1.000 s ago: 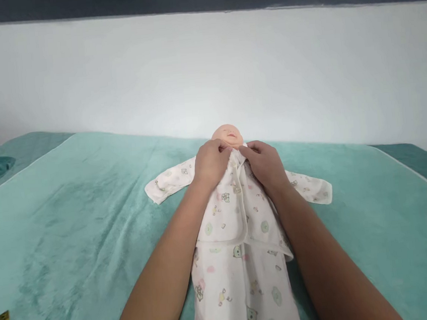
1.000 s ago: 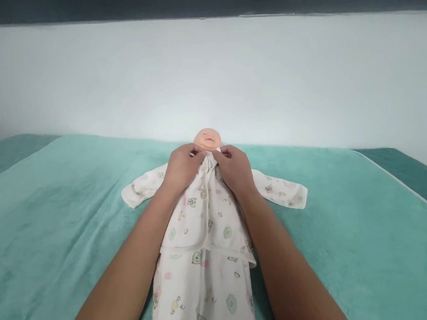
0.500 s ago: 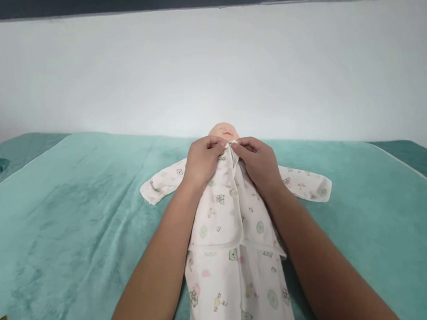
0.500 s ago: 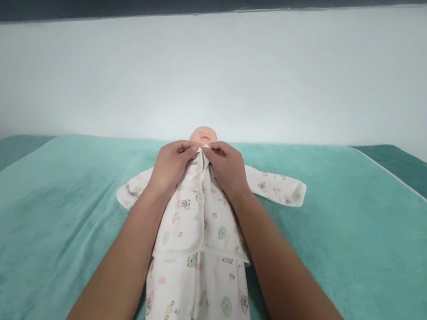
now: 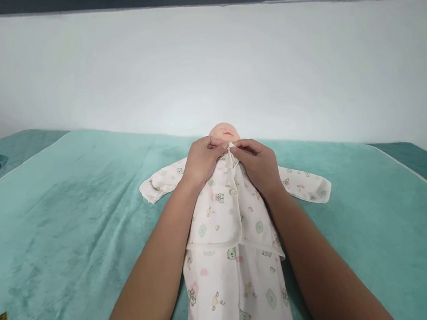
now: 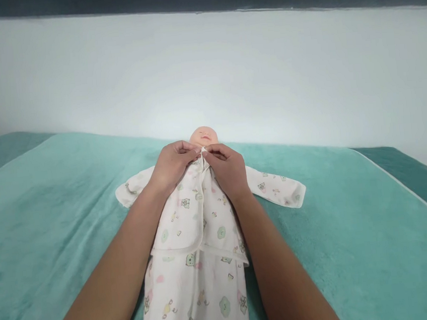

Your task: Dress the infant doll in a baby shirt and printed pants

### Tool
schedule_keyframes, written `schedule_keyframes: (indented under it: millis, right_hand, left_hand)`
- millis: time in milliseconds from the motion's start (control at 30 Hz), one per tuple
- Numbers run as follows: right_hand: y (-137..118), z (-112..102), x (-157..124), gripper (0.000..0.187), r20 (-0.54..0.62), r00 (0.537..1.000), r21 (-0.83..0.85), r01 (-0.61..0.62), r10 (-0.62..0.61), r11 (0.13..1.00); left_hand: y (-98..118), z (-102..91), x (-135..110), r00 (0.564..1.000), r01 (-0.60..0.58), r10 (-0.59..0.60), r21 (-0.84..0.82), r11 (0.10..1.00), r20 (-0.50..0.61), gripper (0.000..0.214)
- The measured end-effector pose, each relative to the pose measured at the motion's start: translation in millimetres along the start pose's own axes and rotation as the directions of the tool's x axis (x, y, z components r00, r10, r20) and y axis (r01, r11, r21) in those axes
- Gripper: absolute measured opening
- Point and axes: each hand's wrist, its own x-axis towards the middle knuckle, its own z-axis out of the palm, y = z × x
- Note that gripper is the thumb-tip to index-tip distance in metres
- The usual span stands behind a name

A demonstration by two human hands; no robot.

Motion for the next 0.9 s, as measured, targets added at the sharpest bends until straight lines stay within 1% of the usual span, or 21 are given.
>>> schedule_keyframes:
  millis: [100,167,367,433,500,633,700,767,833,900]
  right_hand:
    - [2.2,0.1,0.2,0.014,-0.071,0.997,0.07,-0.003,0.008,0.998]
    - [2.0,0.4,0.0,0.014,-0.081,0.997,0.086,-0.006,0.013,0.996]
    - [-4.6,1.0,-1.3,0.01,-0.042,0.999,-0.085,-0.001,-0.003,0.996]
    - [-5.7,0.6,-1.5,0.01,-0.02,1.0,-0.116,0.004,-0.007,0.993]
    - [-6.3,0.2,-1.3,0.01,0.02,1.0,-0.147,0.021,-0.018,0.989]
    - [-8.6,0.5,-0.8,0.012,0.132,0.987,-0.234,0.124,-0.094,0.964]
    - [-10.2,1.1,-0.9,0.015,0.182,0.976,-0.306,0.17,-0.117,0.937]
    - [-11.1,1.4,-1.7,0.016,0.212,0.97,-0.349,0.186,-0.116,0.918]
    - [-11.1,1.3,-3.0,0.014,0.224,0.969,-0.324,0.174,-0.104,0.93]
    - [-10.8,1.0,-4.6,0.011,0.209,0.974,-0.264,0.145,-0.09,0.954]
  left_hand:
    - [-0.2,0.6,0.0,1.0,-0.002,0.002,0.019,1.0,0.001,0.01]
    - [-0.2,0.8,0.0,1.0,-0.003,0.003,0.022,1.0,0.006,0.01]
    - [-0.1,-0.2,0.1,0.999,0.03,-0.029,-0.037,0.999,0.019,0.009]
    - [-0.5,-1.1,0.2,0.999,0.032,-0.03,-0.048,0.998,0.038,0.009]
    - [-0.9,-2.2,0.2,0.998,0.018,-0.017,-0.023,1.0,0.054,0.01]
    - [0.7,-3.0,-0.2,0.998,-0.021,0.016,0.094,0.995,0.052,0.02]
    - [2.8,-2.3,-0.4,0.998,-0.01,0.004,0.106,0.994,0.055,0.02]
    - [4.8,-1.3,-0.6,0.999,0.019,-0.023,0.1,0.995,0.035,0.016]
    - [6.1,-0.7,-0.6,0.999,0.034,-0.034,0.115,0.993,-0.002,0.015]
    - [6.8,-1.0,-0.5,0.999,0.029,-0.023,0.182,0.983,-0.033,0.015]
